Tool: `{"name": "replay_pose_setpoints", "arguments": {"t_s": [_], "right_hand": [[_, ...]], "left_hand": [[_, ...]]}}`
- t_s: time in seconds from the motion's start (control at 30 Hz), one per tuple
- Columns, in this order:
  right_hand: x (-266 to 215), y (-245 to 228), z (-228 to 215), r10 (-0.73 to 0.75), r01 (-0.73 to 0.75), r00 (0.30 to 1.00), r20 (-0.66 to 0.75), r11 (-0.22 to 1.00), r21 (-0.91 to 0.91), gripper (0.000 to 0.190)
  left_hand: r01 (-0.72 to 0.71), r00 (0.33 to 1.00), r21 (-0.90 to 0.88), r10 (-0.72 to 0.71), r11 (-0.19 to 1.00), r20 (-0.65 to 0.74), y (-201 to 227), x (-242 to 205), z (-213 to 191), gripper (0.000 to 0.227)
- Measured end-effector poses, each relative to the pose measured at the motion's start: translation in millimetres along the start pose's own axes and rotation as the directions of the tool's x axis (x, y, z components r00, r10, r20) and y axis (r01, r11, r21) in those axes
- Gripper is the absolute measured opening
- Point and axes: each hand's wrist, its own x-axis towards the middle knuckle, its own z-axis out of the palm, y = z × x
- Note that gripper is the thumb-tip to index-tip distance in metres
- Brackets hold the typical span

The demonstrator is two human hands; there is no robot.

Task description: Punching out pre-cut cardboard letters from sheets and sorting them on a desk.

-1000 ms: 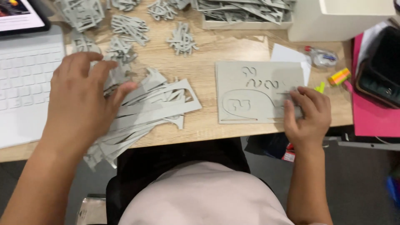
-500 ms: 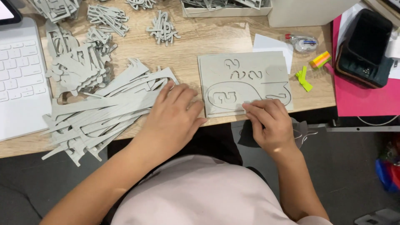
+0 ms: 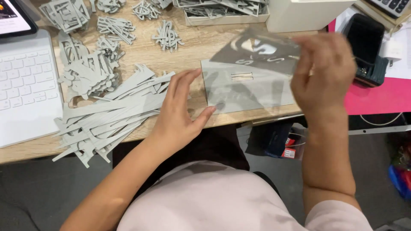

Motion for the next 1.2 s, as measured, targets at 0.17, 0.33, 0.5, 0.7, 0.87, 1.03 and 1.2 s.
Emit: {"name": "replay_pose_setpoints", "arguments": {"t_s": [0.17,0.33,0.5,0.7,0.87,1.03,1.2], "right_hand": [[33.3,-19.9,-32.4,0.168,-0.173,0.985,0.042,0.938,0.299,0.019],[34.2,-21.1,2.0,0.362,-0.5,0.859,0.362,0.744,0.443,0.026],[32.4,-26.0,34.4,0.523,-0.789,0.556,0.646,0.576,0.213,0.025],[23.6,-84.3,42.3,0.304,-0.377,0.926,0.223,0.76,0.529,0.022],[16.8,-107.7,68.9,0.348,-0.405,0.913,0.212,0.719,0.565,0.019],[15.2,-114.2,77.8,0.379,-0.41,0.908,0.179,0.715,0.565,0.021],[10.9,-104.3,83.2,0.405,-0.501,0.865,0.298,0.649,0.572,0.024]], "left_hand": [[0.243,0.966,-0.419,-0.257,0.875,0.026,3.2,14.5,13.6,0.086],[0.187,0.964,-0.702,-0.266,0.687,-0.004,-16.6,24.0,33.7,0.057],[0.353,0.833,-0.79,-0.553,0.501,0.022,-32.6,22.9,49.5,0.03],[0.254,0.87,-0.823,-0.492,0.509,-0.036,-23.2,22.0,47.8,0.031],[0.257,0.885,-0.81,-0.465,0.527,-0.021,-25.5,20.9,50.6,0.033],[0.249,0.899,-0.803,-0.437,0.541,-0.016,-40.6,16.1,54.5,0.033],[0.274,0.89,-0.824,-0.456,0.496,0.022,-27.2,21.2,46.7,0.017]]}}
